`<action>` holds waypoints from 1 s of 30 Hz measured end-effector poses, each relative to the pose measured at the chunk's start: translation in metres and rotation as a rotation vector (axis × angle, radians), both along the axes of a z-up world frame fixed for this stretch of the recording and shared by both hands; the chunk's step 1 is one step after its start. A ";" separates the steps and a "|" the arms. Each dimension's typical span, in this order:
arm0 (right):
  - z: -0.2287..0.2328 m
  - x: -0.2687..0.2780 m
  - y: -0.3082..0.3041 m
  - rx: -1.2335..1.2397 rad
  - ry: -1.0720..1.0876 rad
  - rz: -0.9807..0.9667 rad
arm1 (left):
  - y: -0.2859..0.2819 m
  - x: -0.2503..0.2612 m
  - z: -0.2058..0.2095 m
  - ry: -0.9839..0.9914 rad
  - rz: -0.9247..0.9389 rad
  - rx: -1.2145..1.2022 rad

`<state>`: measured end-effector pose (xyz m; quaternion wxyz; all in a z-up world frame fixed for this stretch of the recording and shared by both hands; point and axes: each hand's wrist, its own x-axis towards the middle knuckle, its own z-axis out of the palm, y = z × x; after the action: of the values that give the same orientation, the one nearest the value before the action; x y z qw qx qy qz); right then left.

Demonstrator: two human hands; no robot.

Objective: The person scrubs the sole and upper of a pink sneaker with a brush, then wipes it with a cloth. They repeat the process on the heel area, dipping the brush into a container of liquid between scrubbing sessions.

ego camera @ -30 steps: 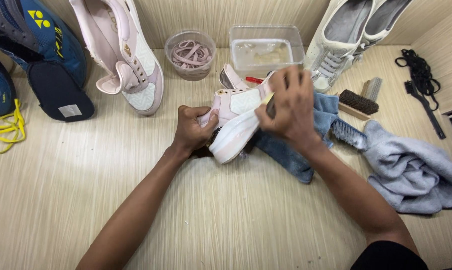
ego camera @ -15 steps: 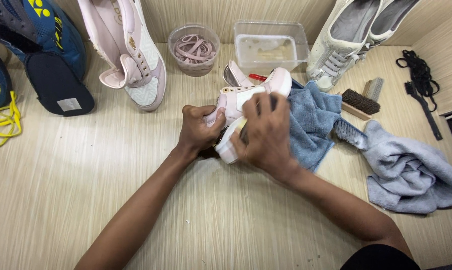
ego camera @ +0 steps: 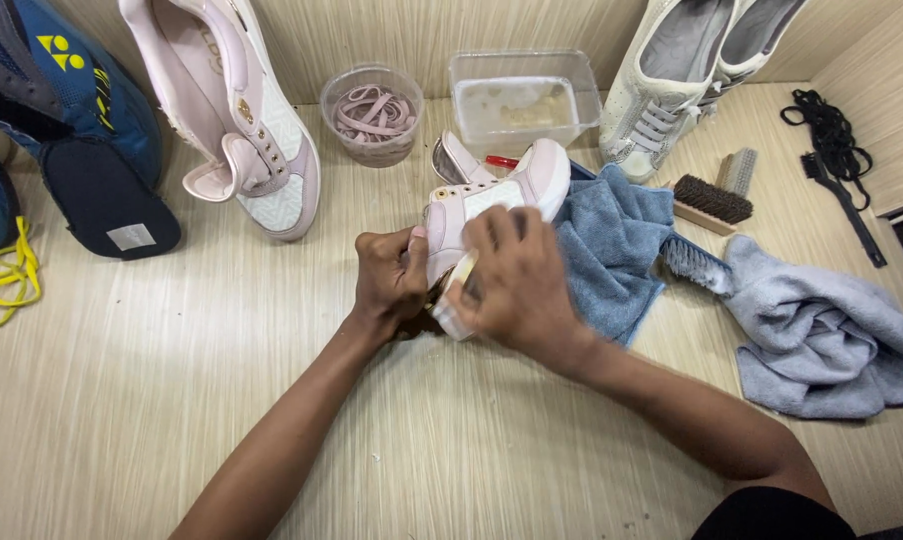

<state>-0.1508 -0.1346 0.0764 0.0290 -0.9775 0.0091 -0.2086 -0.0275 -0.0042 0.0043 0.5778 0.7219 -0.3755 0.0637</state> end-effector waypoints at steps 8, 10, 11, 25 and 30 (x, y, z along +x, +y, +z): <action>0.014 -0.016 0.025 0.028 0.042 0.070 | 0.002 0.001 -0.002 -0.061 -0.077 -0.032; 0.009 0.000 0.003 0.022 0.042 0.043 | 0.003 0.003 -0.002 -0.059 -0.089 -0.026; 0.011 0.009 -0.013 -0.047 -0.050 -0.057 | 0.002 0.003 -0.001 -0.074 -0.087 -0.032; 0.021 0.007 0.010 -0.136 -0.157 -0.045 | -0.004 0.013 0.003 -0.068 -0.074 -0.069; 0.020 0.026 -0.033 -0.033 -0.115 -0.045 | -0.004 0.011 -0.001 -0.023 -0.038 -0.021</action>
<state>-0.1252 -0.1676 0.0967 0.0085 -0.9638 0.0259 -0.2653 -0.0162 -0.0085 0.0030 0.5822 0.7078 -0.3949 0.0651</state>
